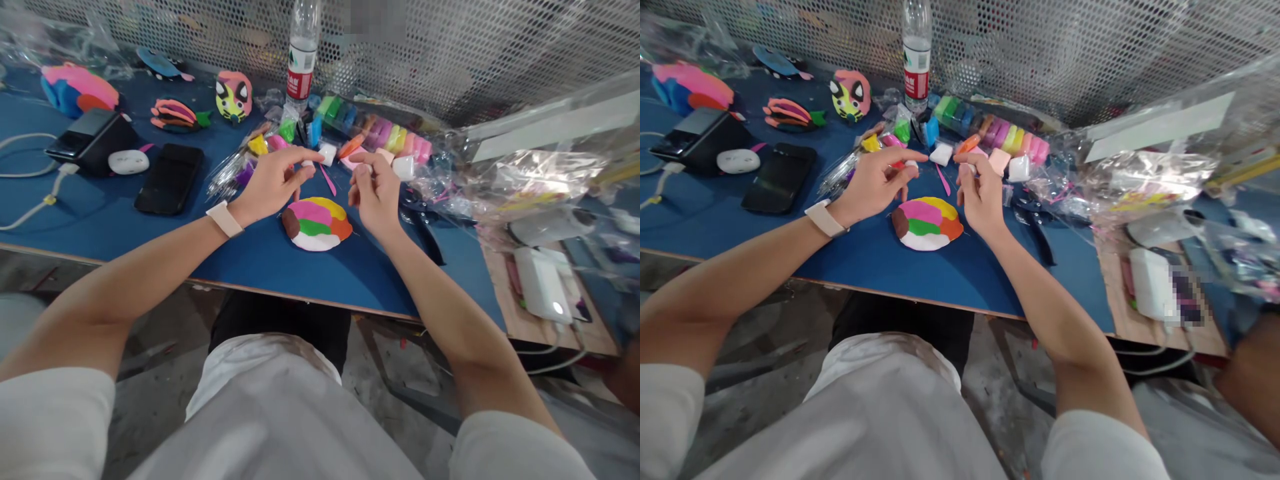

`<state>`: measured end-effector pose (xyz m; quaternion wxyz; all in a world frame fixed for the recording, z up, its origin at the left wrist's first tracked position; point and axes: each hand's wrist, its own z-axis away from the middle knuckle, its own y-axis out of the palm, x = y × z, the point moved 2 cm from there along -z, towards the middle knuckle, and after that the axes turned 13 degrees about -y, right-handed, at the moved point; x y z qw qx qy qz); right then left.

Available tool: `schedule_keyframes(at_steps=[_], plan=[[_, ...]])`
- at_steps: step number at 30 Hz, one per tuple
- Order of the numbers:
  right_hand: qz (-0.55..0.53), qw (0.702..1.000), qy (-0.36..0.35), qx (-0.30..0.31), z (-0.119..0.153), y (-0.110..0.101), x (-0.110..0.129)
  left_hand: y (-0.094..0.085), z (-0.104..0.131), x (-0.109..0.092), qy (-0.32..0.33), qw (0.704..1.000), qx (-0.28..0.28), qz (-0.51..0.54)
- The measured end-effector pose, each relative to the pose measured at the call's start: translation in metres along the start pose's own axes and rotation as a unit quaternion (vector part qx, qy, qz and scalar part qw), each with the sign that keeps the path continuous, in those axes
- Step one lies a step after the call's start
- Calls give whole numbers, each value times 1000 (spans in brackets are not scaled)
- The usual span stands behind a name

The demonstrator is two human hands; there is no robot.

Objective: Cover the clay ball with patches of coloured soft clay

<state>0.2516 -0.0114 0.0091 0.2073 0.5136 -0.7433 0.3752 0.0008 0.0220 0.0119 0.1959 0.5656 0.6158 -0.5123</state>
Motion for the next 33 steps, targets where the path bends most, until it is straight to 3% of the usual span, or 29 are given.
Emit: schedule_keyframes(at_steps=[5,14,18,25,33], plan=[[-22,999,18,32,4,3,6,3,-1,8,-3,999,17,29],[-25,999,-4,23,5,2,7,0,1,-6,-6,999,6,45],[45,997,-41,36,3,-1,10,-1,1,-7,17,1000,-9,2],[198,973,-93,76,-6,-9,13,0,3,-8,8,999,32,-16],[291,931,-87,202,-11,-17,-3,2,3,-4,3,999,35,-25]])
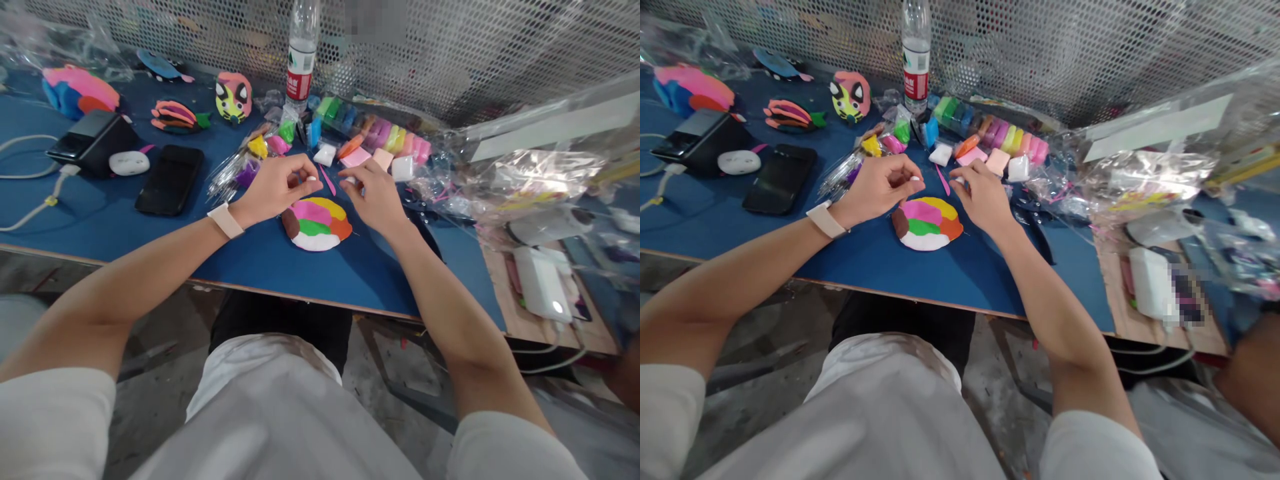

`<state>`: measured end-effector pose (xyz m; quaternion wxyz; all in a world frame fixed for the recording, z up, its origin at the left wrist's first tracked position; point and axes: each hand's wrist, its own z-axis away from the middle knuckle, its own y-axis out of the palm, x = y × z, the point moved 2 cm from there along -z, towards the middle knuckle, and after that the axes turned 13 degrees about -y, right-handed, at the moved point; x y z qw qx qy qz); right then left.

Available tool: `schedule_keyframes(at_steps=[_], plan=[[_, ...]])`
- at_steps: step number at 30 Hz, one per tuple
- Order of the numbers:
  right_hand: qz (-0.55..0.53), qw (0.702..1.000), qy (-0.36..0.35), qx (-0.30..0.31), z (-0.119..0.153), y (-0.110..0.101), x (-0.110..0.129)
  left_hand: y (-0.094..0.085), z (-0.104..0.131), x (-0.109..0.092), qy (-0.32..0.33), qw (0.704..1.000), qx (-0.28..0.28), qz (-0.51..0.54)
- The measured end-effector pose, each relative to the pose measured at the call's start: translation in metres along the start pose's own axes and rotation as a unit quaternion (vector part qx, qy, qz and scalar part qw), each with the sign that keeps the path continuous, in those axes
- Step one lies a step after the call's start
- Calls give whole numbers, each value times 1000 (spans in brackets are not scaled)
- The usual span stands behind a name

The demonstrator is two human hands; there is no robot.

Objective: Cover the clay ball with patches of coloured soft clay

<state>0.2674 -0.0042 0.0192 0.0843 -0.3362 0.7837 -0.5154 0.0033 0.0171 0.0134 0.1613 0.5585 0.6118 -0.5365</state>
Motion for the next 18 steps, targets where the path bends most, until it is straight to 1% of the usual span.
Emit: schedule_keyframes(at_steps=[4,6,8,12,15,18], plan=[[48,996,37,68,0,-4,1,-2,0,-3,1,1000,-1,-5],[64,992,58,91,0,-7,3,-3,0,-5,3,1000,0,-10],[73,990,68,104,1,-9,3,-3,0,-6,3,1000,2,-15],[81,987,58,124,3,-8,3,0,0,-4,-5,1000,1,2],[78,987,59,130,3,-7,4,1,0,-1,-15,1000,12,15],[82,985,66,135,2,-7,7,0,-1,-1,-13,1000,15,3]])
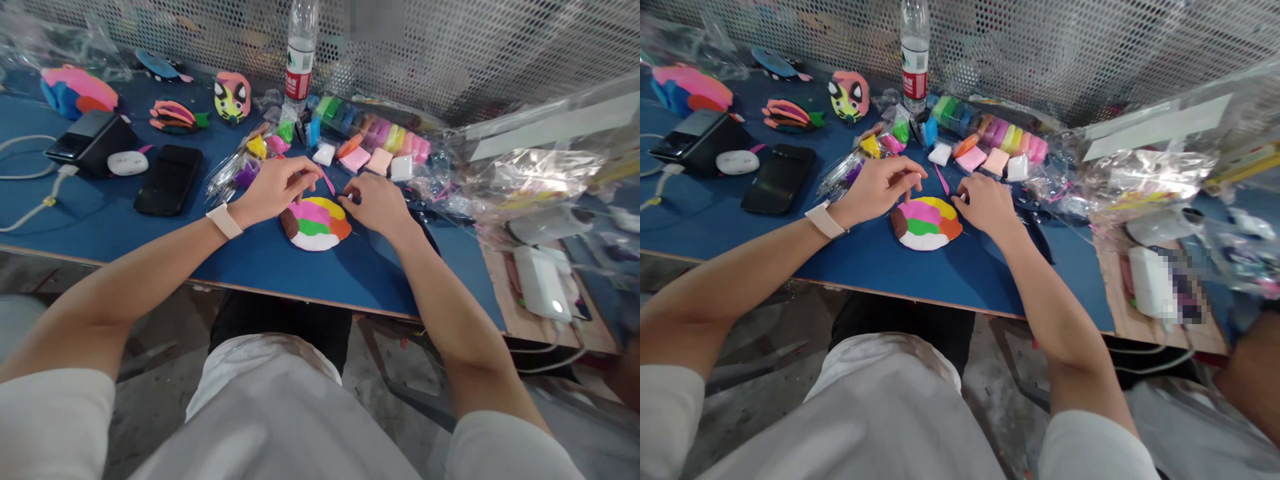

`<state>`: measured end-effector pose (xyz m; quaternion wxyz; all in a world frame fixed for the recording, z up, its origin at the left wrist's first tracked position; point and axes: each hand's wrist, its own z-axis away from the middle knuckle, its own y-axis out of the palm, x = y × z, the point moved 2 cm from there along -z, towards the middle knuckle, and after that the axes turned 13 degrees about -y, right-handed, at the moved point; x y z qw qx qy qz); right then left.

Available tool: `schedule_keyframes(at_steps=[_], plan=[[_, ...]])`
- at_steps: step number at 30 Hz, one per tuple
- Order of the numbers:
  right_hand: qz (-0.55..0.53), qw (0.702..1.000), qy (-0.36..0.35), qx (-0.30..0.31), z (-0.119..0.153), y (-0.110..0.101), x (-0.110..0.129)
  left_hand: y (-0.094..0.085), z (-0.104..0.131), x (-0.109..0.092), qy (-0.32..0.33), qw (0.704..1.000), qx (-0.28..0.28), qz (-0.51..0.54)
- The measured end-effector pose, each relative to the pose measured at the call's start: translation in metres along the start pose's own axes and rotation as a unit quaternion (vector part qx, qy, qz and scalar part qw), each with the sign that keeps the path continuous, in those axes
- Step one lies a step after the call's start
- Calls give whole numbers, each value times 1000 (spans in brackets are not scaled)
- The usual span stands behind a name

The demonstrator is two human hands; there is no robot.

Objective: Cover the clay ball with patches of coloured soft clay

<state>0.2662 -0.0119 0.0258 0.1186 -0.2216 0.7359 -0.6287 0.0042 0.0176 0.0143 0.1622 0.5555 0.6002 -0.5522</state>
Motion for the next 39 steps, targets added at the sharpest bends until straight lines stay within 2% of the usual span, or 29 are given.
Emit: schedule_keyframes(at_steps=[4,7,11,14,17,21,25,27,31,39], plan=[[5,1000,10,-12,1,0,2,-3,-1,-5,24,999,-24,-27],[-15,997,4,-80,2,-2,3,-5,0,-8,47,998,-30,-20],[-123,976,-32,-178,1,-5,12,-5,1,-10,87,996,-20,0],[-231,946,-60,-217,0,-6,22,-3,2,-11,149,989,-5,-9],[-345,912,-77,-210,0,-2,33,-3,4,-12,173,984,-16,-28],[-492,849,-94,-171,0,3,45,-4,9,-16,177,982,-39,-52],[-585,794,-96,-133,3,6,51,-3,12,-19,126,990,-1,-60],[-598,788,-81,-122,3,6,52,-3,12,-20,110,993,13,-47],[-607,782,-53,-130,1,7,51,-2,11,-21,148,988,26,-36],[-635,761,-49,-124,1,14,49,-4,13,-23,147,987,9,-68]])
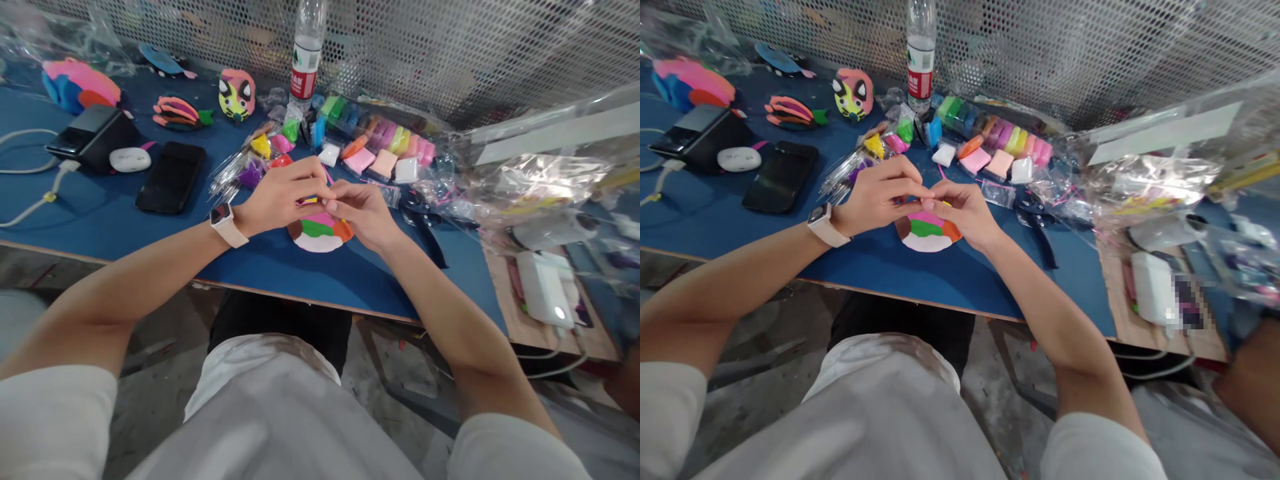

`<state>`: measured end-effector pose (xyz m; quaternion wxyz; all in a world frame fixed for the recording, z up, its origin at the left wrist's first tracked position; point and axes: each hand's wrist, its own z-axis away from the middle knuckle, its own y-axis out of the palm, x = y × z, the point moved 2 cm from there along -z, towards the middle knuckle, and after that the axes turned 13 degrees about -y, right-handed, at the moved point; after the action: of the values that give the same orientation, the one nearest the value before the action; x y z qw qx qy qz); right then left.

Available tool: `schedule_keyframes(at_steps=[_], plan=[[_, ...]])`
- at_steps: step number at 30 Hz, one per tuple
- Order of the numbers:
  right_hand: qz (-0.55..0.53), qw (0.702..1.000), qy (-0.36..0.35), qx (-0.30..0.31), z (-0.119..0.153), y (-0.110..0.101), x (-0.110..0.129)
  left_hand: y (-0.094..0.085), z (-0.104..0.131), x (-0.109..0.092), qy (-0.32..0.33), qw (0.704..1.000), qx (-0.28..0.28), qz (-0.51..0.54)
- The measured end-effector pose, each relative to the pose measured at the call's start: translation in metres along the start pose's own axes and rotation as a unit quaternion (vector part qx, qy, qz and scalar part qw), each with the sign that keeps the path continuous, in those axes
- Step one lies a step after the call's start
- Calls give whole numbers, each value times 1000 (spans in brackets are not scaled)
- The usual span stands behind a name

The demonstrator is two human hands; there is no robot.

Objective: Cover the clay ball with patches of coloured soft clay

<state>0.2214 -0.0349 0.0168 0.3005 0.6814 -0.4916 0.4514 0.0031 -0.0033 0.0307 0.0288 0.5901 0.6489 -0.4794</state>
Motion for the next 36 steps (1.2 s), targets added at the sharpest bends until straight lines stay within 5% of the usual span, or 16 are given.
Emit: schedule_keyframes(at_steps=[24,36], plan=[[-53,998,22,13,-1,-3,-4,6,0,13,87,996,17,-32],[-28,999,28,10,-2,-3,-2,4,-1,13,24,998,52,-26]])
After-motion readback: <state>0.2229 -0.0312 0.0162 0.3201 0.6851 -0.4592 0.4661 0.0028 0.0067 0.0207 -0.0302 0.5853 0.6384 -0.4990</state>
